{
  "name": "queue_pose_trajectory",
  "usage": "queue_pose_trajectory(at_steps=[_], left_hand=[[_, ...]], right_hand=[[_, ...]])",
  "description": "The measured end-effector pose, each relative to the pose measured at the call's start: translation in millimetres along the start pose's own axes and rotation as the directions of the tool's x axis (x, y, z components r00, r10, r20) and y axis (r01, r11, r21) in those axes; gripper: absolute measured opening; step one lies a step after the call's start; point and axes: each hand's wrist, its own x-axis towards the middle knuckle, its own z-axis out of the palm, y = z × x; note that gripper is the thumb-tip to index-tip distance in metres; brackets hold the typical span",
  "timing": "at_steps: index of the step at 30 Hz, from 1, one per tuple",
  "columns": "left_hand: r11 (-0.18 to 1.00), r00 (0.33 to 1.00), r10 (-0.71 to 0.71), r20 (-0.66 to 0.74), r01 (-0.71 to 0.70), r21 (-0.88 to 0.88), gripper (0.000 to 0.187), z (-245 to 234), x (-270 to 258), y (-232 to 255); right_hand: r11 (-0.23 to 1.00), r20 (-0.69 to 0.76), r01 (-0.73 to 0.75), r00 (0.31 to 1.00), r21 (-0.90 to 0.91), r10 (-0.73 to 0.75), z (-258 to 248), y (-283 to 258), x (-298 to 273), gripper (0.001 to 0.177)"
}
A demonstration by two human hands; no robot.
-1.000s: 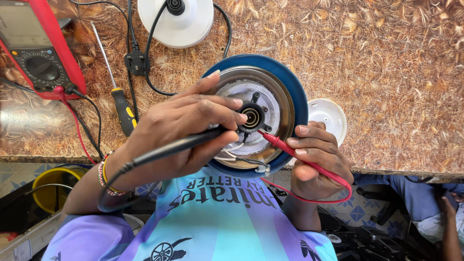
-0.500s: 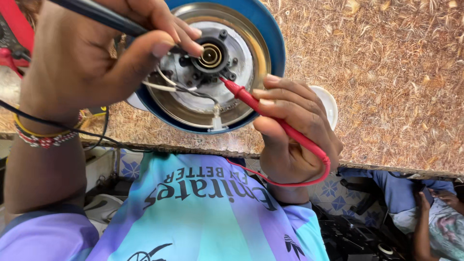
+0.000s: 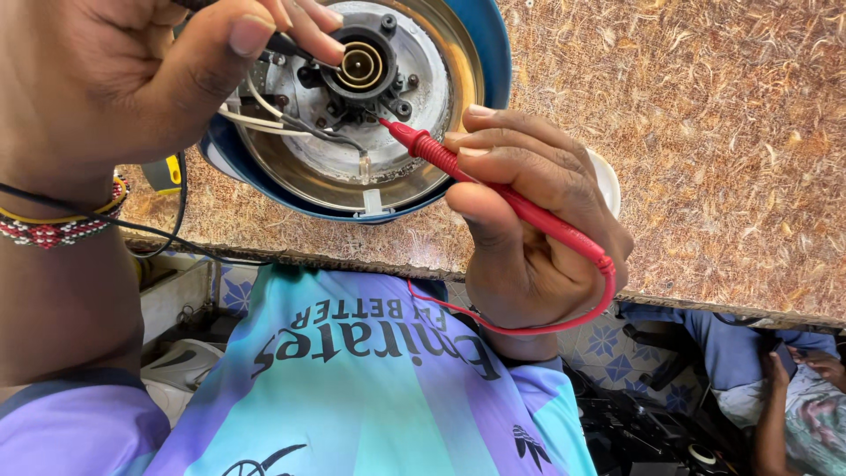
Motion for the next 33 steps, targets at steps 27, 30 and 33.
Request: queue_pose_trajectory(at_steps=[27, 30, 33], left_hand=[[0.993, 0.994, 0.106, -0.006, -0.106, 0.057, 0.02, -1, 4, 8], [0.994, 0.997, 0.078, -0.01, -0.077, 0.08, 0.028, -4, 7, 7], [0.995, 0.997, 0.077, -0.025, -0.075, 0.072, 0.03, -2, 5, 6]], right_hand=[[0.999, -0.113, 0.011, 0.993, -0.039, -0.016, -2, 1, -29, 0.028], [0.999, -0.085, 0.027, 0.996, -0.041, -0.03, 0, 1, -24, 0.022], [0.999, -0.081, 0.036, 0.996, -0.019, -0.038, 0, 3, -23, 0.023]])
